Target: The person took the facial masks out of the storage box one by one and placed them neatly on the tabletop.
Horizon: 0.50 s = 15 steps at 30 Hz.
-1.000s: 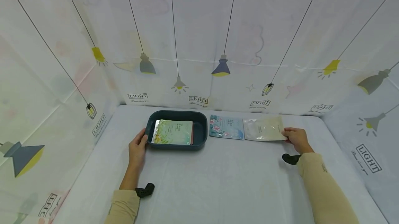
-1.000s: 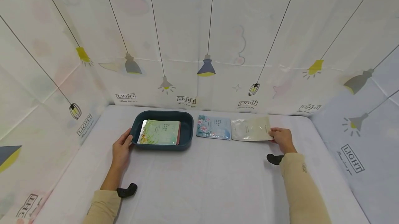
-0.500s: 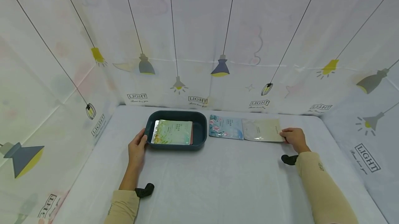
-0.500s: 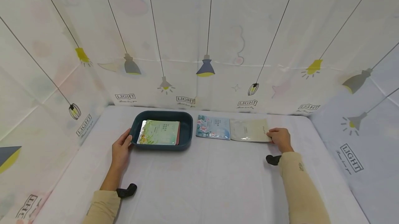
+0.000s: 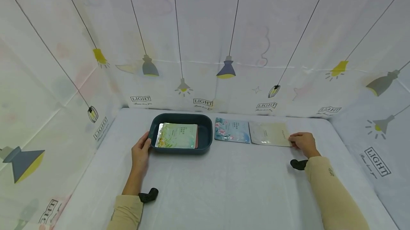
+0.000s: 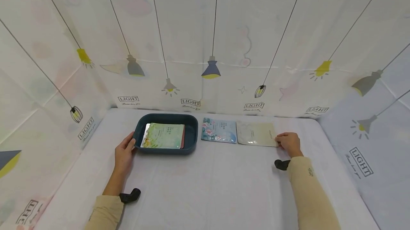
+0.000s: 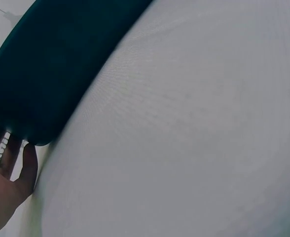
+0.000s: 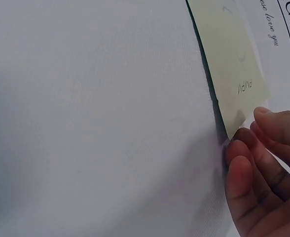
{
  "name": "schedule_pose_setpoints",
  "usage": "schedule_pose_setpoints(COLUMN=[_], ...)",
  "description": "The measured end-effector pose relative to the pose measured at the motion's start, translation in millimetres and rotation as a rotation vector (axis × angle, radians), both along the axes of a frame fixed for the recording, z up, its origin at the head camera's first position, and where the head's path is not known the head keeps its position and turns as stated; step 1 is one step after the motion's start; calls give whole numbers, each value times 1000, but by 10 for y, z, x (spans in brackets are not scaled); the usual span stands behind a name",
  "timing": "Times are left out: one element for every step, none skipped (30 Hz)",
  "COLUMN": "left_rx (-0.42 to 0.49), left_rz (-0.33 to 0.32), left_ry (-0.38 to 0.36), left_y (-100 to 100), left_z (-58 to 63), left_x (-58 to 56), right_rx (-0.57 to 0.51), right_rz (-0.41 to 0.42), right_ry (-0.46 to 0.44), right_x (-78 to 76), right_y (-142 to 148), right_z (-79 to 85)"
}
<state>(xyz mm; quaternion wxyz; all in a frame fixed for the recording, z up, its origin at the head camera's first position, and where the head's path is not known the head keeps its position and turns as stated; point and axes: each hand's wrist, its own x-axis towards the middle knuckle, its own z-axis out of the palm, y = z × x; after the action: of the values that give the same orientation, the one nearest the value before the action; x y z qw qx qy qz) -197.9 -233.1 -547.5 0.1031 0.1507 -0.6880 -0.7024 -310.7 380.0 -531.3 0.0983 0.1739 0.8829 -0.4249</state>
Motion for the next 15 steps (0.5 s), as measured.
schedule_pose_setpoints(left_rx=[1, 3, 5, 5, 6, 5, 4, 5, 6, 9, 9, 7, 3, 1, -3], left_rz=[-2, -3, -2, -3, -2, -1, 0, 0, 2, 1, 0, -1, -4, -6, -8], left_ry=[3, 6, 9, 12, 15, 17, 19, 20, 22, 25, 25, 24, 24, 23, 21], left_y=[-2, -2, -3, -4, -5, -7, -9, -11, -12, -13, -13, -14, -14, -14, -14], left_z=[2, 4, 5, 8, 10, 12, 14, 17, 18, 19, 20, 19, 18, 16, 12], left_x=[0, 1, 2, 2, 2, 2, 1, -1, -3, -5, -8, -11, -14, -16, -18], right_rx=[4, 8, 10, 11, 10, 8, 0, -9, -21, -32, -46, -55, -64, -65, -65], right_rz=[5, 3, 3, -1, -4, -10, -14, -21, -21, -23, -19, -11, 2, 15, 33], right_ry=[3, 5, 9, 12, 16, 18, 18, 20, 25, 28, 34, 39, 43, 48, 53], right_x=[-2, -9, -16, -23, -31, -41, -49, -59, -62, -65, -68, -71, -71, -73, -72], right_y=[2, 1, -2, -11, -22, -33, -46, -61, -78, -96, -113, -129, -148, -169, -193], right_z=[6, 13, 21, 33, 46, 57, 73, 85, 102, 117, 131, 143, 158, 168, 182])
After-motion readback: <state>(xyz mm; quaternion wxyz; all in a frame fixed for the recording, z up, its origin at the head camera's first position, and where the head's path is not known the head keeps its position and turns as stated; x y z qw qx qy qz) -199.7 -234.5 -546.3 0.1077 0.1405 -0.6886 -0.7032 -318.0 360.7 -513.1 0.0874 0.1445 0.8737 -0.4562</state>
